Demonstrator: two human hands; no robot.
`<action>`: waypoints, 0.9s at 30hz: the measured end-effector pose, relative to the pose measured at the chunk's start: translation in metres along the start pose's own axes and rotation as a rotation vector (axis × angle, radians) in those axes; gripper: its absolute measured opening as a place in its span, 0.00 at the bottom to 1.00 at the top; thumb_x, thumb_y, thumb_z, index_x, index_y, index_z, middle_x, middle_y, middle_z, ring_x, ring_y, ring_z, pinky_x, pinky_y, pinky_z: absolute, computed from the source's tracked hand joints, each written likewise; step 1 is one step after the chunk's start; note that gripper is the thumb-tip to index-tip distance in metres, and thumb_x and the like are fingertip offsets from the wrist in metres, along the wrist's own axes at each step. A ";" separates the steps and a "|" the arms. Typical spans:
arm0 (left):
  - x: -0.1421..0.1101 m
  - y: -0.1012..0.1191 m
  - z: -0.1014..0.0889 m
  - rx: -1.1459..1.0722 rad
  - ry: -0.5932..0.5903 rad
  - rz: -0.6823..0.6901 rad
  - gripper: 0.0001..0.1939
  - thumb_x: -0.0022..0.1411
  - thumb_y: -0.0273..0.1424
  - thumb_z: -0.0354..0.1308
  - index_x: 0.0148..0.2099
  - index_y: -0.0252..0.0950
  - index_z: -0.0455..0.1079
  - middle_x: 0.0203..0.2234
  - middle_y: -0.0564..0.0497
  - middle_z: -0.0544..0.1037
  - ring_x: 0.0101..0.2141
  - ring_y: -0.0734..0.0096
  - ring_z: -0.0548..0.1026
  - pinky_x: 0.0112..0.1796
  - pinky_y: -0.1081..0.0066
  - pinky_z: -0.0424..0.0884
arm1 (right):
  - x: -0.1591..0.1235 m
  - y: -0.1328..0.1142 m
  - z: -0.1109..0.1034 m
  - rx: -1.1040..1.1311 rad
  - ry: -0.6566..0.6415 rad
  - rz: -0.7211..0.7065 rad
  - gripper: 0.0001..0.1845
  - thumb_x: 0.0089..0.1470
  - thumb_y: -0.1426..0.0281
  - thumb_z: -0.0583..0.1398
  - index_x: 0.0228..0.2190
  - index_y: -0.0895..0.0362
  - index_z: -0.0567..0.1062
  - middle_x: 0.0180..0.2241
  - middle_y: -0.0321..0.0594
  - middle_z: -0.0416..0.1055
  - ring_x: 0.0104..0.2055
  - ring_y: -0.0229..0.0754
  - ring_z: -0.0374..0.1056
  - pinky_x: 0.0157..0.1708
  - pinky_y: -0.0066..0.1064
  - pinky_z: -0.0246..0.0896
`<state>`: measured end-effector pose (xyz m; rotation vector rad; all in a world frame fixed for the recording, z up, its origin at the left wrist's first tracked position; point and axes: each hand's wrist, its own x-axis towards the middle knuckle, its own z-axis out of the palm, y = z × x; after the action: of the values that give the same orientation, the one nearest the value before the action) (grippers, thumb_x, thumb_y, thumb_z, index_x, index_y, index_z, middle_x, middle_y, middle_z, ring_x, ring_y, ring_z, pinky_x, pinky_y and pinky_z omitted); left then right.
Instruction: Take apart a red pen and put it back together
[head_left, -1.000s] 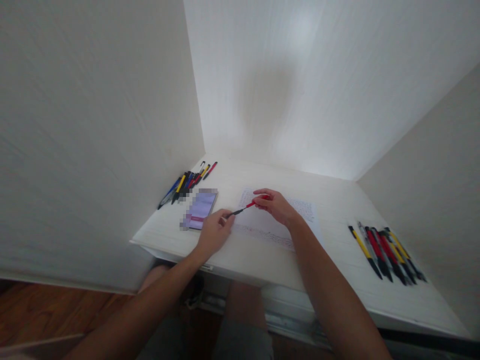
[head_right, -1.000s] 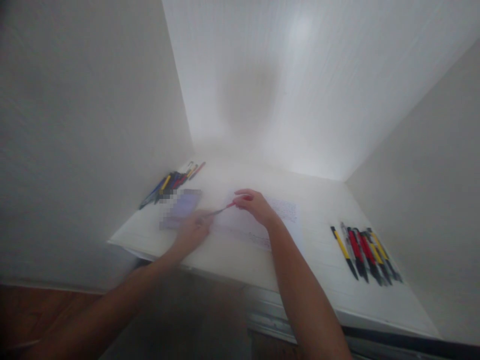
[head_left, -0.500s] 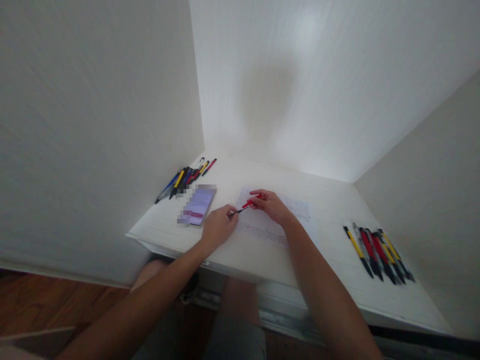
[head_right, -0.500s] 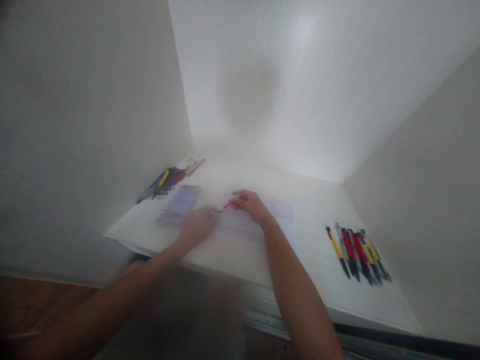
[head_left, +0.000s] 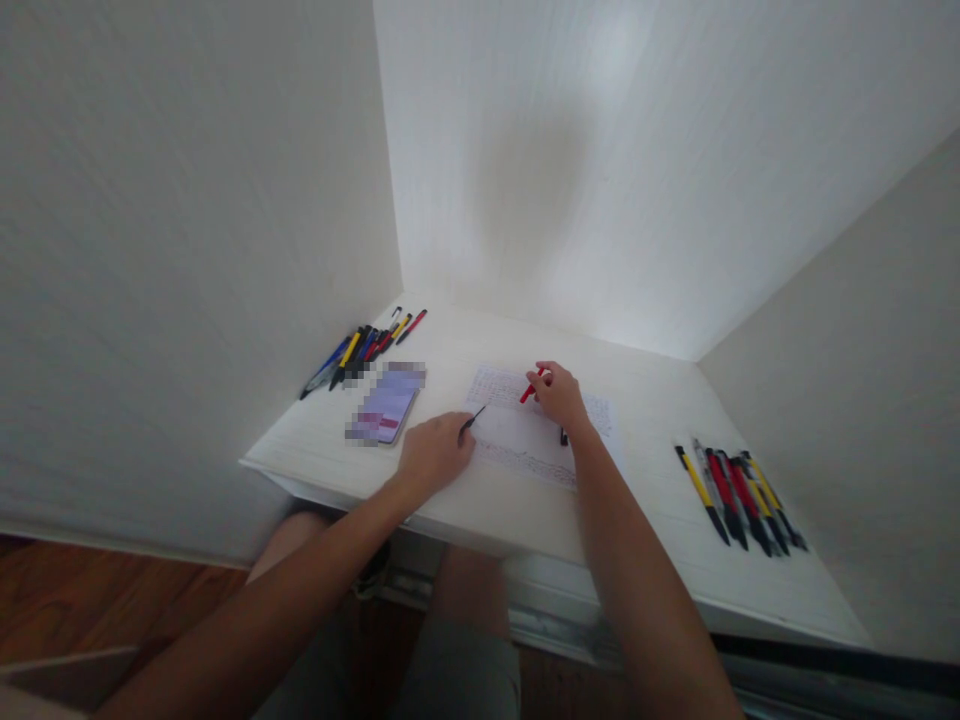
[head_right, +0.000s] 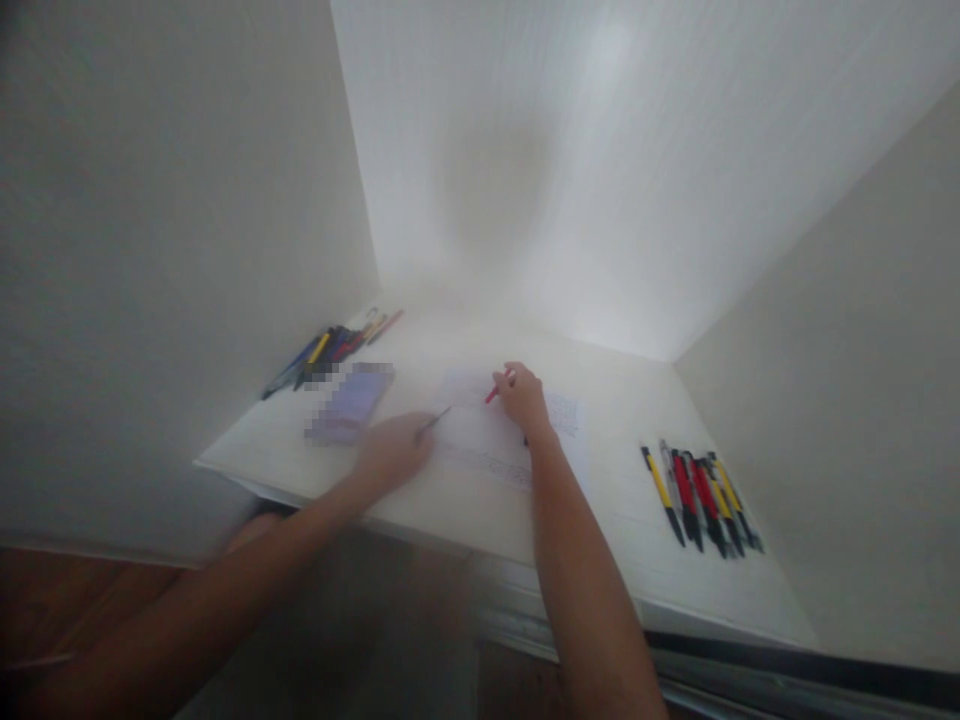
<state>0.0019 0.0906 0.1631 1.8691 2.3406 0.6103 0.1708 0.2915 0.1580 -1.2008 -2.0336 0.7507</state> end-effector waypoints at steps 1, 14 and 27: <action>0.000 0.000 0.000 0.000 0.000 0.005 0.18 0.67 0.32 0.49 0.55 0.40 0.73 0.47 0.46 0.81 0.45 0.55 0.79 0.41 0.62 0.72 | 0.000 -0.001 -0.002 -0.043 0.005 -0.011 0.14 0.58 0.65 0.61 0.45 0.58 0.75 0.29 0.42 0.78 0.34 0.45 0.75 0.44 0.40 0.67; 0.006 -0.016 0.012 -0.238 0.170 0.030 0.20 0.71 0.31 0.43 0.56 0.35 0.72 0.48 0.44 0.79 0.46 0.59 0.77 0.48 0.63 0.70 | -0.009 -0.006 -0.005 -0.198 -0.095 -0.108 0.09 0.54 0.71 0.65 0.39 0.56 0.80 0.29 0.46 0.76 0.38 0.50 0.73 0.47 0.39 0.62; 0.006 -0.020 0.002 -0.521 0.198 0.099 0.21 0.72 0.36 0.45 0.58 0.37 0.73 0.38 0.49 0.80 0.38 0.67 0.76 0.42 0.70 0.70 | -0.035 -0.055 0.018 0.504 -0.560 -0.177 0.16 0.57 0.58 0.63 0.40 0.56 0.82 0.30 0.39 0.77 0.26 0.35 0.67 0.26 0.27 0.61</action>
<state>-0.0175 0.0929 0.1547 1.7416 1.9292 1.3197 0.1408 0.2346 0.1791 -0.5484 -2.1397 1.5230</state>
